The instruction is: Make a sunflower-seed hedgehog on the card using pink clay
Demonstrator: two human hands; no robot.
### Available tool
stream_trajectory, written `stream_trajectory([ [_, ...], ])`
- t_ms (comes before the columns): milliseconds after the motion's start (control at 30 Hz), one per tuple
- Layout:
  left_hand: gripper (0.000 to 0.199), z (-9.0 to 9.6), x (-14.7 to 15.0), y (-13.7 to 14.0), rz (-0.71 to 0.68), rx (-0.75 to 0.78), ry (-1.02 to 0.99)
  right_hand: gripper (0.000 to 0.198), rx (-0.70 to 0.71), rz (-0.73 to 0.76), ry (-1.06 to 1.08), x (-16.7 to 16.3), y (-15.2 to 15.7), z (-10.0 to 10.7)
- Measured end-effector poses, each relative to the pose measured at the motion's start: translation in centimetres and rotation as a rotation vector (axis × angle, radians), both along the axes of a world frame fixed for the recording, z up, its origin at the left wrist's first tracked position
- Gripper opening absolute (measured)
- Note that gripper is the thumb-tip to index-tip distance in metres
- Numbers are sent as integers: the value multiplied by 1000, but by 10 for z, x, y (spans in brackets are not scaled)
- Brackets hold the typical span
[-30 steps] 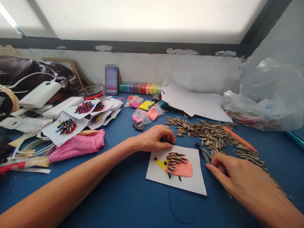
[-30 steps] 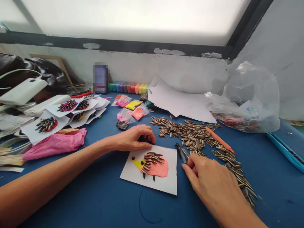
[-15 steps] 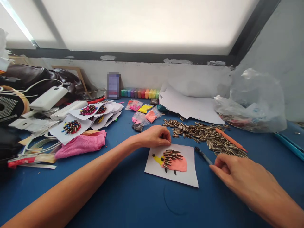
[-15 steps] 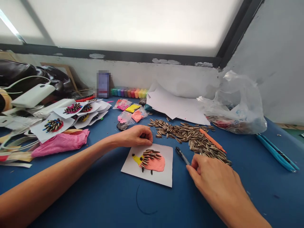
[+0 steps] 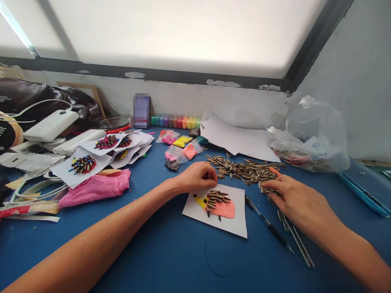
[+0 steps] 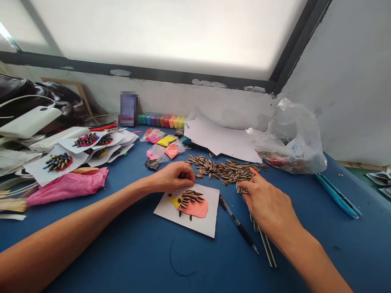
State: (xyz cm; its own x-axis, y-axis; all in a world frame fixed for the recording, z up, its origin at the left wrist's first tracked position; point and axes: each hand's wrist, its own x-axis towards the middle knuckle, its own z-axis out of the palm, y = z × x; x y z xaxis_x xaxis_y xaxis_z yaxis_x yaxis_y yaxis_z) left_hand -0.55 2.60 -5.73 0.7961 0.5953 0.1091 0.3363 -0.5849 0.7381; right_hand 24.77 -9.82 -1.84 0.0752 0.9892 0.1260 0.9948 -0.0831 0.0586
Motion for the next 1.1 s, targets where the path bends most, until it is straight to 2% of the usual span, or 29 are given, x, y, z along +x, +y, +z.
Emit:
stream_trajectory([
  [267,11,-6,0,0,39,45,-68,24,2,61,26,-1,6,-10],
  [467,11,-8,0,0,22,47,-81,24,102,61,98,-11,6,0],
  [533,10,-8,1,0,29,49,-84,24,119,95,163,-23,2,5],
  [567,10,-8,1,0,36,36,-84,24,147,133,285,-31,-1,7],
  [633,10,-7,0,-1,58,-32,-94,28,154,200,370,-46,-7,9],
  [700,11,-6,-2,-3,86,-100,-148,27,137,278,509,-58,-14,7],
  [800,12,-3,-5,-9,90,-96,-254,22,112,304,623,-69,-22,1],
  [900,16,-1,-9,-14,55,-85,-241,20,92,282,634,-74,-26,-6],
  [1100,27,-1,-13,-14,8,-168,-164,23,133,306,585,-84,-26,-15],
])
